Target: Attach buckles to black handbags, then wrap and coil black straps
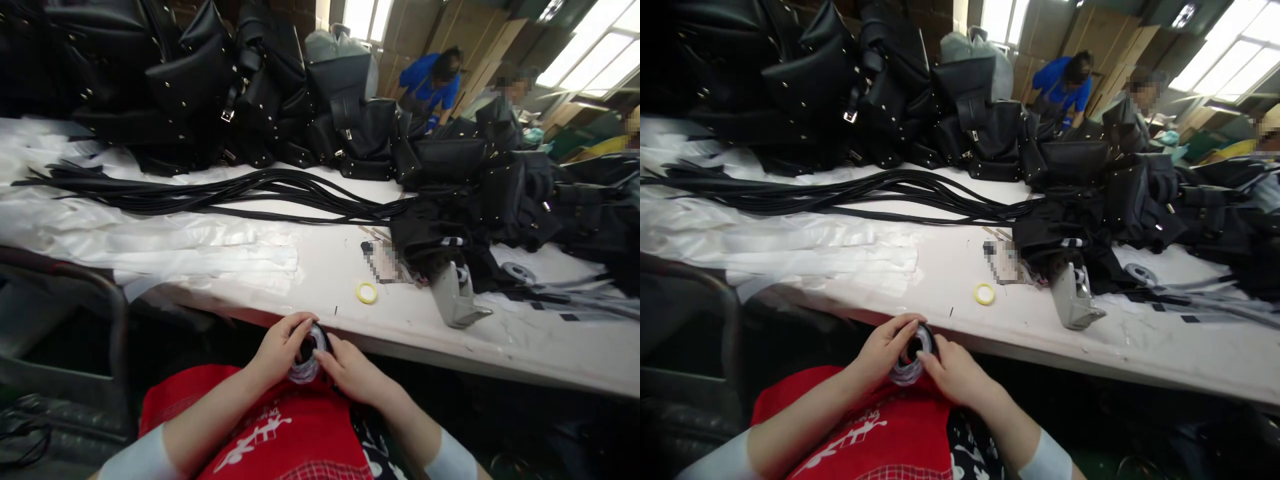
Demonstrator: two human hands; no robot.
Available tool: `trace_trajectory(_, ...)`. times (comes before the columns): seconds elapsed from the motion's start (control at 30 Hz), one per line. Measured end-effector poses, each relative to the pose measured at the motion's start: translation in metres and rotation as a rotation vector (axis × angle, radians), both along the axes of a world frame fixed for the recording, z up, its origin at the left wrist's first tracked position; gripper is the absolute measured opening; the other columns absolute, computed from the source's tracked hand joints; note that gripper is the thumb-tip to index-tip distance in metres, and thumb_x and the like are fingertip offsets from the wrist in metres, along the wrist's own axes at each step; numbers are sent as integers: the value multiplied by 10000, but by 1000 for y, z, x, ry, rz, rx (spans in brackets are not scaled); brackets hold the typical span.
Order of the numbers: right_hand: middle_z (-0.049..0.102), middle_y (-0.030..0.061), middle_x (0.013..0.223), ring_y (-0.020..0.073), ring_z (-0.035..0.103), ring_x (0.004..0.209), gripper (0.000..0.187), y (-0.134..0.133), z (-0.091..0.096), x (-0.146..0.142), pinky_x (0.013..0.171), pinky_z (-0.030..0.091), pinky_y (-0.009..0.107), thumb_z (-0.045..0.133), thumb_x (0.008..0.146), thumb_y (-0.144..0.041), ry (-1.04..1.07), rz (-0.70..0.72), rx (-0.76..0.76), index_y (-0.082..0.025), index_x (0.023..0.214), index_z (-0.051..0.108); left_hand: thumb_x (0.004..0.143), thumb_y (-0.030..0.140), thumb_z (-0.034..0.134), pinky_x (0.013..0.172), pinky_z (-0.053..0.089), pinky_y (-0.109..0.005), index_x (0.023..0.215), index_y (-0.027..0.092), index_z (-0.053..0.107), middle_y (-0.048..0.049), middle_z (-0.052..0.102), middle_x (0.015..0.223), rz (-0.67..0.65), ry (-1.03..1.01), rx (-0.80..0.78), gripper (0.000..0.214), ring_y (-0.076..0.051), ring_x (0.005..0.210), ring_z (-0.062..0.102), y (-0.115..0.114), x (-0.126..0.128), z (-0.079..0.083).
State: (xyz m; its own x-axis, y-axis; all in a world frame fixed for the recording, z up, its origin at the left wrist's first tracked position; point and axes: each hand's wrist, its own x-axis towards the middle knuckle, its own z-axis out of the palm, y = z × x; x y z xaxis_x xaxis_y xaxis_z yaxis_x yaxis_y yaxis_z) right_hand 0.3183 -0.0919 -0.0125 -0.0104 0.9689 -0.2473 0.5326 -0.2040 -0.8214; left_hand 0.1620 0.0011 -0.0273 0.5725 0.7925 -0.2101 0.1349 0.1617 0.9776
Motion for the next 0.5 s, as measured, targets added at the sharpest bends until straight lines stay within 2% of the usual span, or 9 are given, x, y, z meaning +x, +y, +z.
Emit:
trace_trajectory(0.07, 709, 119, 1026, 246, 655, 921, 322, 5, -2, -12, 817, 466, 327, 444, 962, -401, -73, 35, -76, -164, 1096, 616, 866, 518, 578, 446, 389, -222, 1044, 157, 653, 17, 582, 627, 67, 12, -36, 409, -122, 448, 476, -4, -12, -9)
trace_trajectory(0.17, 704, 78, 798, 199, 636, 708, 333, 12, -3, -20, 647, 426, 271, 420, 966, -421, -113, 160, -200, -154, 970, 619, 849, 561, 582, 493, 423, -238, 996, 176, 622, 25, 582, 626, 33, 57, -57, 414, -142, 493, 512, -6, -32, -18)
trace_trajectory(0.23, 695, 71, 780, 180, 608, 659, 362, 14, -4, -24, 575, 375, 251, 433, 953, -464, -150, 254, -210, -156, 951, 624, 829, 582, 598, 532, 448, -247, 885, 188, 593, 23, 586, 621, -15, 94, -53, 398, -156, 535, 540, -6, -42, -20)
trace_trajectory(0.33, 694, 81, 821, 168, 579, 646, 428, 15, -6, -27, 524, 333, 242, 483, 910, -548, -206, 315, -208, -154, 932, 649, 813, 637, 575, 521, 440, -252, 792, 204, 543, 35, 556, 568, -66, 156, -76, 435, -160, 508, 530, -6, -52, -20)
trace_trajectory(0.43, 689, 37, 765, 138, 570, 607, 471, 21, -4, -14, 509, 359, 216, 572, 853, -590, -107, 274, -254, -170, 1041, 669, 797, 691, 534, 487, 418, -252, 824, 212, 572, 44, 537, 553, -97, 183, -107, 482, -156, 468, 508, -8, -56, -21)
trace_trajectory(0.5, 689, 16, 744, 125, 591, 608, 447, 31, 2, 11, 538, 404, 201, 582, 871, -538, -86, 114, -218, -176, 1122, 660, 780, 710, 526, 482, 409, -249, 863, 215, 604, 46, 535, 551, -100, 188, -110, 508, -154, 463, 501, -8, -58, -21)
